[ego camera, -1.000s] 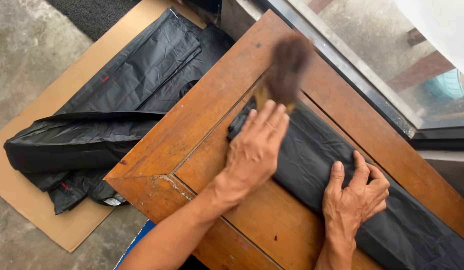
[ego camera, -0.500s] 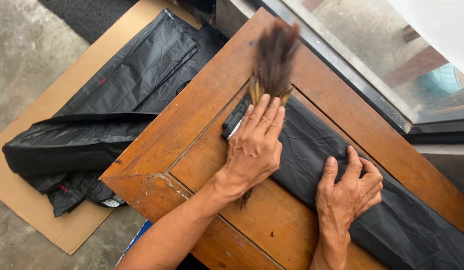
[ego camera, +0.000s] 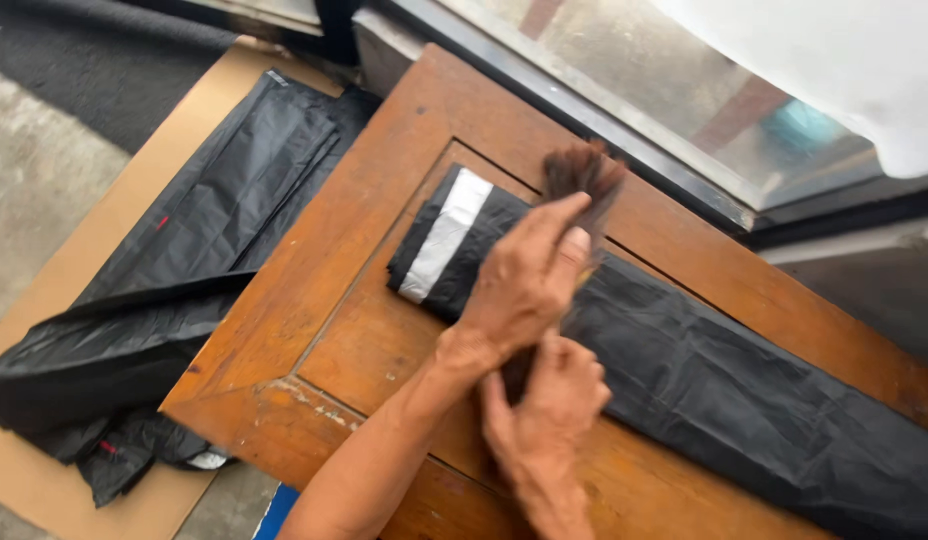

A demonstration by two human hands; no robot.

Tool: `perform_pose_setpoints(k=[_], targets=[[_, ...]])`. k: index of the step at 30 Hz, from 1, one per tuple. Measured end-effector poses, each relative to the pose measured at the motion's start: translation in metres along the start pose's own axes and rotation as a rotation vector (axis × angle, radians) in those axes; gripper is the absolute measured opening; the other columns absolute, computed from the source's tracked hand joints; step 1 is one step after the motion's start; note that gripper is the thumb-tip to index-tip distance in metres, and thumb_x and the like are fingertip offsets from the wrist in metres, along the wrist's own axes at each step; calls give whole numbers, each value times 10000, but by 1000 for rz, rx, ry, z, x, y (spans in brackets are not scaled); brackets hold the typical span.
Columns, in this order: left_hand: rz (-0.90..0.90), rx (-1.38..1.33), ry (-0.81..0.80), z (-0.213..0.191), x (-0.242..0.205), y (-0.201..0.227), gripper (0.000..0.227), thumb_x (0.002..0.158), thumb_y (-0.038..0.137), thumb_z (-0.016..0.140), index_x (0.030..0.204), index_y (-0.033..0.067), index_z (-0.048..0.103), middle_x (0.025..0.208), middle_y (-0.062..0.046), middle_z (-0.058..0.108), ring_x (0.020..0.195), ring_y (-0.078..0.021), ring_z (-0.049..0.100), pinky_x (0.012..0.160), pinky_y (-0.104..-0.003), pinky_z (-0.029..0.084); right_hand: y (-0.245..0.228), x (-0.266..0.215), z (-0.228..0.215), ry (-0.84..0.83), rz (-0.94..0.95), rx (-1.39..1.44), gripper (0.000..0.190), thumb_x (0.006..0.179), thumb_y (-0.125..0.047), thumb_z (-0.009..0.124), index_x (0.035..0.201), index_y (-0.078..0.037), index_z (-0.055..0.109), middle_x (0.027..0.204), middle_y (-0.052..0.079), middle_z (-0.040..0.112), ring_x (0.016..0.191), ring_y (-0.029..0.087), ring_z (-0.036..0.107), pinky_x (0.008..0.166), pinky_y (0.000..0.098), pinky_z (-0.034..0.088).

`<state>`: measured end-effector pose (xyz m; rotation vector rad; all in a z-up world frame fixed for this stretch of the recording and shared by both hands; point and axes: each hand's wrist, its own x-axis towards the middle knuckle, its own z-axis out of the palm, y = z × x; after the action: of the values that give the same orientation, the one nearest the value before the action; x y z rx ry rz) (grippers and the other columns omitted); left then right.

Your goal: The person folds a black plastic sheet by hand on a wooden table, smoothing the surface and using a feather duster to clean it before placing it into a black bag.

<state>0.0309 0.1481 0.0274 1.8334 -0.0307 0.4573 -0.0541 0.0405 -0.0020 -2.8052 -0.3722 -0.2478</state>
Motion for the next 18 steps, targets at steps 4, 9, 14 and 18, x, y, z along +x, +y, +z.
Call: perform_pose_setpoints(k=[4, 9, 14, 18], targets=[[182, 72, 116, 18, -8, -26, 355, 1019, 209, 383, 1297, 27, 508, 1316, -129, 567, 1254, -287, 548, 1110, -382, 415, -7, 5, 1, 100, -92, 44, 228, 846, -243, 569, 923, -31, 536, 946, 161, 528, 818, 383, 521, 618, 513, 384], [298, 223, -51, 15, -11, -34, 458, 1050, 275, 321, 1425, 15, 359, 1484, -206, 379, 1405, -365, 379, 1208, -442, 288, 17, 2, -3, 110, -127, -250, 552, 781, -192, 547, 1330, -144, 554, 724, 35, 453, 471, 269, 406, 478, 401, 389], [348, 455, -196, 18, -10, -42, 507, 1033, 319, 405, 1454, 44, 335, 1510, -191, 343, 1436, -380, 305, 1193, -472, 270, 79, -20, -35, -103, 229, -333, 567, 851, -314, 499, 1417, -331, 459, 823, -6, 546, 495, 290, 565, 393, 471, 450], [424, 688, -246, 16, -7, -44, 467, 969, 322, 561, 1348, 54, 511, 1427, -171, 447, 1367, -355, 353, 1128, -495, 302, 125, -20, -88, -289, 825, -195, 569, 850, -354, 437, 1412, -438, 435, 1265, 6, 607, 999, 441, 613, 760, 602, 475]])
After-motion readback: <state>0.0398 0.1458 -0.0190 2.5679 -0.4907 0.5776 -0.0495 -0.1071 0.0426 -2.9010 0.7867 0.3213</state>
